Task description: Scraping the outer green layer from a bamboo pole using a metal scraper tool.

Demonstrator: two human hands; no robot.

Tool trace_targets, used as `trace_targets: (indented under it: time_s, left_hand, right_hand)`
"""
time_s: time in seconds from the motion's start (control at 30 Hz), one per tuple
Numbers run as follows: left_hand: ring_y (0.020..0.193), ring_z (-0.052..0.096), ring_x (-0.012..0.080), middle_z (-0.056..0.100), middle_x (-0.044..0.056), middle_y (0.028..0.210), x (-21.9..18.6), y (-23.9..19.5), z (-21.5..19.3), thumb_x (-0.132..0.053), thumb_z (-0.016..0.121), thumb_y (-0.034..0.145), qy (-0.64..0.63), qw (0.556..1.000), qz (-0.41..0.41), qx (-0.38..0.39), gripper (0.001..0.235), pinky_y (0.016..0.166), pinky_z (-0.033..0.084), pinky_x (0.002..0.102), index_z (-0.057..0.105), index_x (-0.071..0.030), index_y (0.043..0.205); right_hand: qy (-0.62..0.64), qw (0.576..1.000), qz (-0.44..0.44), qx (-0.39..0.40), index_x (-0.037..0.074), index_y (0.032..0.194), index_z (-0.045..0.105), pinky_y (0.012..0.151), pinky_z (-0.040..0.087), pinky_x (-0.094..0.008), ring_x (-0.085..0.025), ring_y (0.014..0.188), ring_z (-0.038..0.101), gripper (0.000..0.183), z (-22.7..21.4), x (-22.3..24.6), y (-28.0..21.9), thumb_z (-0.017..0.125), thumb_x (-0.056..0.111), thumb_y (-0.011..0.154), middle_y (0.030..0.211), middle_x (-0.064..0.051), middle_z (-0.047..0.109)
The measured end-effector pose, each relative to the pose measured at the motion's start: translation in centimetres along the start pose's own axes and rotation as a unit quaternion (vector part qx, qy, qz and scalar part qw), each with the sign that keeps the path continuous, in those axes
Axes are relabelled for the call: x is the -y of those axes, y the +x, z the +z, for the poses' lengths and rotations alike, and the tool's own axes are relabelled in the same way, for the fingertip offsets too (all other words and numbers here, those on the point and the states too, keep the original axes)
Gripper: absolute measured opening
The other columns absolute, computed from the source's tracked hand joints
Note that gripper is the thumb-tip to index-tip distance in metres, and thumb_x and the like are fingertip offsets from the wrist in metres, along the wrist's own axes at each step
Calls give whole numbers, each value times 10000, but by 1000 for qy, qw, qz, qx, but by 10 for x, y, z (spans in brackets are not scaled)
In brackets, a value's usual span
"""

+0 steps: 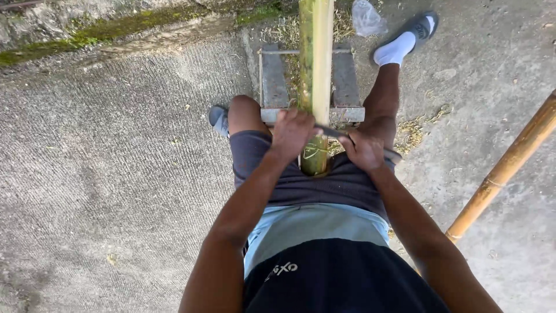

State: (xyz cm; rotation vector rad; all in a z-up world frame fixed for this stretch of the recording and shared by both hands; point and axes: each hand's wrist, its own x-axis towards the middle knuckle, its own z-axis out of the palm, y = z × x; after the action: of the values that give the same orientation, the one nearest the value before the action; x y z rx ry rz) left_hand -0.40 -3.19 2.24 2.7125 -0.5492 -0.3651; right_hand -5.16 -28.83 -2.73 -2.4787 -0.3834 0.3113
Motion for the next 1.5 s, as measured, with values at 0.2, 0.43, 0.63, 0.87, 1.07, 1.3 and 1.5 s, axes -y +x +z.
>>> trace_targets:
  time_s: [0.2,0.43,0.63,0.87,1.07,1.3,1.5]
  left_hand:
    - [930,556,211,687,52,960,12,16,-5,-541,638,944,4,1000,-2,23,412,837,379,401,706,-136,979]
    - [991,575,216,677,50,942,-8,-23,13,-558,627,958,2,997,-23,76,456,883,381,443,703,-112,1008]
    - [959,536,243,642,58,934,53,32,-13,-560,644,915,-65,996,-7,53,447,935,381,434,686,-124,1006]
    - [972,552,230,652,32,948,48,0,12,-548,648,931,-93,994,65,0,428,987,382,412,684,-124,979]
    - [1060,555,285,674,71,1053,83,45,-7,-564,645,918,-88,995,47,-7,475,973,399,427,673,-98,1006]
    - [1109,554,287,649,114,1061,66,8,5,-538,564,982,-126,986,62,86,437,1013,372,496,685,-120,941]
    - [1045,547,248,646,64,1004,77,30,-3,-533,543,978,-118,990,32,69,406,1023,367,472,708,-163,1001]
  right_hand:
    - [-16,1000,-15,-21,96,920,706,581,520,-480,-333,605,670,358,0,0,25,617,419,1045,711,-144,672]
    - [-17,999,-26,-10,90,854,689,577,532,-465,-318,577,670,379,-3,3,-27,632,423,1026,685,-134,665]
    - [-92,996,10,-19,110,999,734,542,553,-463,-284,549,681,336,-31,47,53,627,423,1059,666,-102,686]
    - [-101,992,11,-69,122,1049,741,508,541,-460,-300,520,674,354,-20,65,5,584,438,1025,708,-131,698]
    - [-147,985,9,-95,114,858,632,514,520,-485,-326,550,661,386,-16,66,56,601,440,1062,636,-105,648]
    - [-124,989,76,-12,124,826,653,412,478,-455,-286,424,600,435,6,52,8,564,480,1058,563,-130,606]
    - [-144,989,40,-19,101,917,661,424,484,-426,-228,421,587,464,-7,55,43,510,492,1115,578,-79,616]
